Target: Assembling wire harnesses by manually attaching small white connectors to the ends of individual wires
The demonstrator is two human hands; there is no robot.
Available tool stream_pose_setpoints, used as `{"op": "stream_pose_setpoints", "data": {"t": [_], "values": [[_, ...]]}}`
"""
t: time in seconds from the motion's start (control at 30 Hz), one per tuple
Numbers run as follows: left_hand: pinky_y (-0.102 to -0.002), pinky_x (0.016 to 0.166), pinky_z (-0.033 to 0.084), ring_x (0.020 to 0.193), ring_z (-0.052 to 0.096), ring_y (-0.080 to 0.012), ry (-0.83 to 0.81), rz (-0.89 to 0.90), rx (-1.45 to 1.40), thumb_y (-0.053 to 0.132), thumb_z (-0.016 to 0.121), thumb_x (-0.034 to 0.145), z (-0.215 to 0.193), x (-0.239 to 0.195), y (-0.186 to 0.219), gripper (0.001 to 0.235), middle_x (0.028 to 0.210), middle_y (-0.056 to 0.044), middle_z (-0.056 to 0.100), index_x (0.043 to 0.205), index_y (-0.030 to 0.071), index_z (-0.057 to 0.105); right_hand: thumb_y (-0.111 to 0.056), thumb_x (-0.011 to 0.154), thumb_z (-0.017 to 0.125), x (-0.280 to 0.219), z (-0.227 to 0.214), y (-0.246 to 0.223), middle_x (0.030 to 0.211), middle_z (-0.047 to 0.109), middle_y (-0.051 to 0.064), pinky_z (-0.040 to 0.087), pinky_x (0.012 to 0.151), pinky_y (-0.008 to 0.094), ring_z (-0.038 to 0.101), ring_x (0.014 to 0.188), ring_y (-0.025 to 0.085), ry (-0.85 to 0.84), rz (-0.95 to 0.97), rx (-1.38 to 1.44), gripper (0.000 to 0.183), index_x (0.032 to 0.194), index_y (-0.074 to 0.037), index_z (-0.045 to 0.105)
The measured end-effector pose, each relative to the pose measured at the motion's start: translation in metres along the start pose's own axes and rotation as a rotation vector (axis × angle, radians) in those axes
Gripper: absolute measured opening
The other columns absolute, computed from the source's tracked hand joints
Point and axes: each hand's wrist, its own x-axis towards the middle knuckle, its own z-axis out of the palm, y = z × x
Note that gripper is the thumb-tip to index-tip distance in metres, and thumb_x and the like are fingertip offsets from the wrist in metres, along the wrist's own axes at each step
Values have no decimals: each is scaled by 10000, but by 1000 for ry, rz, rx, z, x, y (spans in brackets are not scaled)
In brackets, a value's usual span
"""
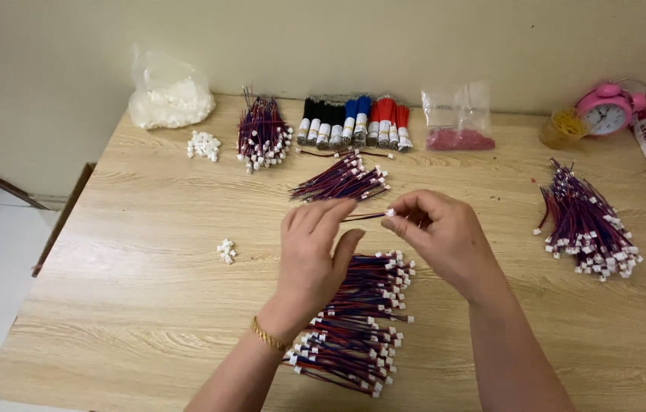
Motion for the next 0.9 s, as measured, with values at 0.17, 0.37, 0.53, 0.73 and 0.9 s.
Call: {"op": "stream_pose_setpoints", "data": {"t": [0.17,0.37,0.53,0.73,0.9], "values": [[-408,967,390,930,671,-205,-130,-76,-224,212,640,920,-6,7,6,122,870,41,706,1029,211,694,-65,787,749,-10,2,-16,689,674,94,519,562,286,603,635,150,-70,3,114,81,866,-51,740],[-337,743,520,753,637,-131,-230,-430,-605,168,657,906,-15,1,10,96,728,-54,709,906,115,737,-57,794,732,-13,16,9,675,632,89,492,556,280,555,648,135,-92,39,249,99,887,-24,718],[-320,725,512,764,572,-122,-289,-570,-719,172,660,897,-15,-6,-3,121,716,-60,678,914,72,727,-42,821,702,-14,12,19,678,588,67,479,561,261,565,643,144,-51,123,419,86,891,-5,668],[-309,719,511,738,580,-135,-328,-646,-652,147,673,865,-25,-10,-18,109,701,-60,679,863,61,740,-64,846,693,-13,-9,52,645,592,93,473,545,245,602,597,159,67,217,428,109,896,6,627],[-286,700,498,737,571,-121,-317,-670,-663,154,680,869,-10,-19,-30,111,697,-49,671,855,61,739,-73,855,703,-18,-10,57,694,586,96,470,583,253,600,650,161,79,223,364,169,973,19,624]]}}
